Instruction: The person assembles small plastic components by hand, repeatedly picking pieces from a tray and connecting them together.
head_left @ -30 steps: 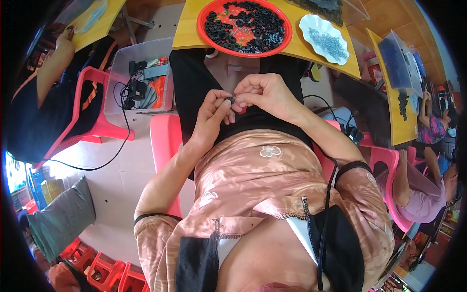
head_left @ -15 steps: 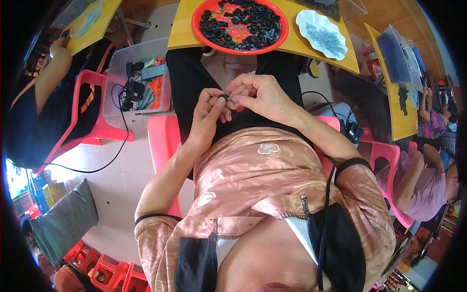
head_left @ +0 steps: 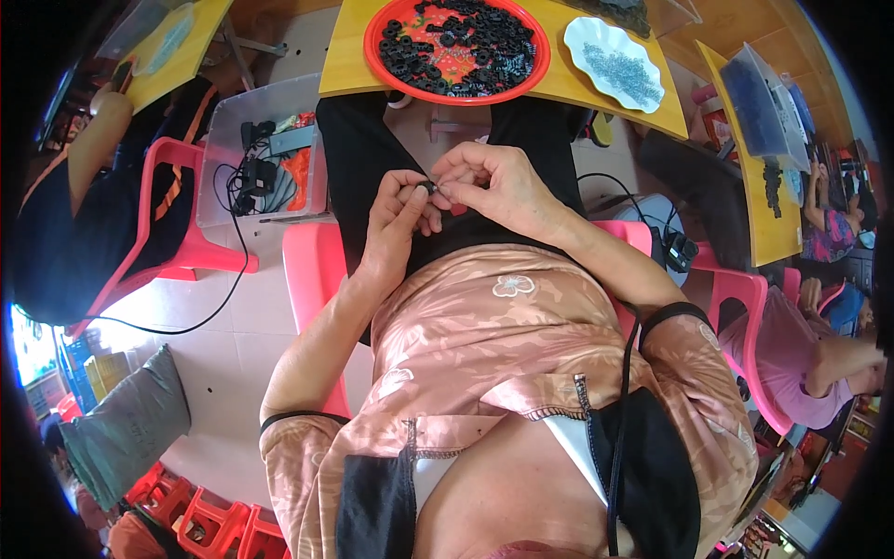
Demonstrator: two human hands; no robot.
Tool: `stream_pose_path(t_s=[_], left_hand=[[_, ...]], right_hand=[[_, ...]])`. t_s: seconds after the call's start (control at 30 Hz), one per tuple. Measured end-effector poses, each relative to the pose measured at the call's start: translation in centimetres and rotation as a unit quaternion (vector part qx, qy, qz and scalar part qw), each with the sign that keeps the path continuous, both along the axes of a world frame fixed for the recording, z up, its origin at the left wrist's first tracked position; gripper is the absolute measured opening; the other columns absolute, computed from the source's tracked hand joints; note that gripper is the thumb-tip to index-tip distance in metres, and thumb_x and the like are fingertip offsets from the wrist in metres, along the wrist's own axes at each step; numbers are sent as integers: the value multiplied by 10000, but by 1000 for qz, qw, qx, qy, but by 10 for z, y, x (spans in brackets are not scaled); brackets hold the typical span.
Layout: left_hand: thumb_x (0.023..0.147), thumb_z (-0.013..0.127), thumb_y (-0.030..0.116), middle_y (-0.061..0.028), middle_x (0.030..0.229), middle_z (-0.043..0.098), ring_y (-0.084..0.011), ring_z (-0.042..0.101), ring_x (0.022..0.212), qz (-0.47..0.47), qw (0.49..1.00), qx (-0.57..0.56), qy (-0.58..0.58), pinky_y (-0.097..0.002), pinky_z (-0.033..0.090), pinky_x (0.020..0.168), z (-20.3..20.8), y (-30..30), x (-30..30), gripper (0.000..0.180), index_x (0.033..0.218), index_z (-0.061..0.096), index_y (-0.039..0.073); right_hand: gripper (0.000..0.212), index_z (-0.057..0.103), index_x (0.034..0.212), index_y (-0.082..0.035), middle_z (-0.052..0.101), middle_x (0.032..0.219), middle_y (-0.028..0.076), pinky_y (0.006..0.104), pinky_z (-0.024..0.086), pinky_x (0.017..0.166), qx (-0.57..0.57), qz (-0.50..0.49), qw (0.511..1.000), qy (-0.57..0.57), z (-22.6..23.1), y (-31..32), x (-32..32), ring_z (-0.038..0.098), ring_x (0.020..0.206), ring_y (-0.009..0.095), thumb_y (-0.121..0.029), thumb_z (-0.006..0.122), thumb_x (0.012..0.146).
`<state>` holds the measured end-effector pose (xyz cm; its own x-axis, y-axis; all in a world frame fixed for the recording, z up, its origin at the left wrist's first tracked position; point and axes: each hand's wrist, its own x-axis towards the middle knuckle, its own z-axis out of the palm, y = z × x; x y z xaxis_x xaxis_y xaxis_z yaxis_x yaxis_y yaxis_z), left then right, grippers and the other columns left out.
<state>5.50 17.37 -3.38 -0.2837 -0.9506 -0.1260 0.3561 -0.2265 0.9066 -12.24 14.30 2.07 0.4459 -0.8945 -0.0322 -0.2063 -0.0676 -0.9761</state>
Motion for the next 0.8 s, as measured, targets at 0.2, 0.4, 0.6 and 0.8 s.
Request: stream_pose_path(t_s=[0.2,0.4,0.6,0.8], left_hand=[[975,443,187,-56,854,612,-88,521,662,-8,1000,16,16,-193,399,607,1,0,0,158,1075,454,66],[974,447,196,-52,840,606,-91,521,662,-18,999,20,26,-195,401,605,0,0,1,164,1072,462,65],[973,455,196,-51,834,605,-86,516,659,-26,1000,9,11,-196,406,608,-2,0,0,155,1064,459,71],[971,464,191,-43,804,602,-79,510,653,-33,999,-6,-25,-195,405,609,-3,2,-1,141,1051,458,75]], right_hand=[[173,588,1002,56,664,789,69,235,521,651,-3,-2,1000,2,-5,0,-1,623,701,93,-14,594,844],[161,593,988,53,661,770,63,222,507,653,-4,3,1000,6,-5,1,-2,617,685,86,-10,591,840],[149,595,972,51,661,764,60,222,506,655,9,-3,1000,-3,-2,2,-1,623,700,82,0,591,832],[152,593,960,49,665,762,65,216,498,652,-3,0,1000,24,-6,4,-2,629,689,90,20,611,813]])
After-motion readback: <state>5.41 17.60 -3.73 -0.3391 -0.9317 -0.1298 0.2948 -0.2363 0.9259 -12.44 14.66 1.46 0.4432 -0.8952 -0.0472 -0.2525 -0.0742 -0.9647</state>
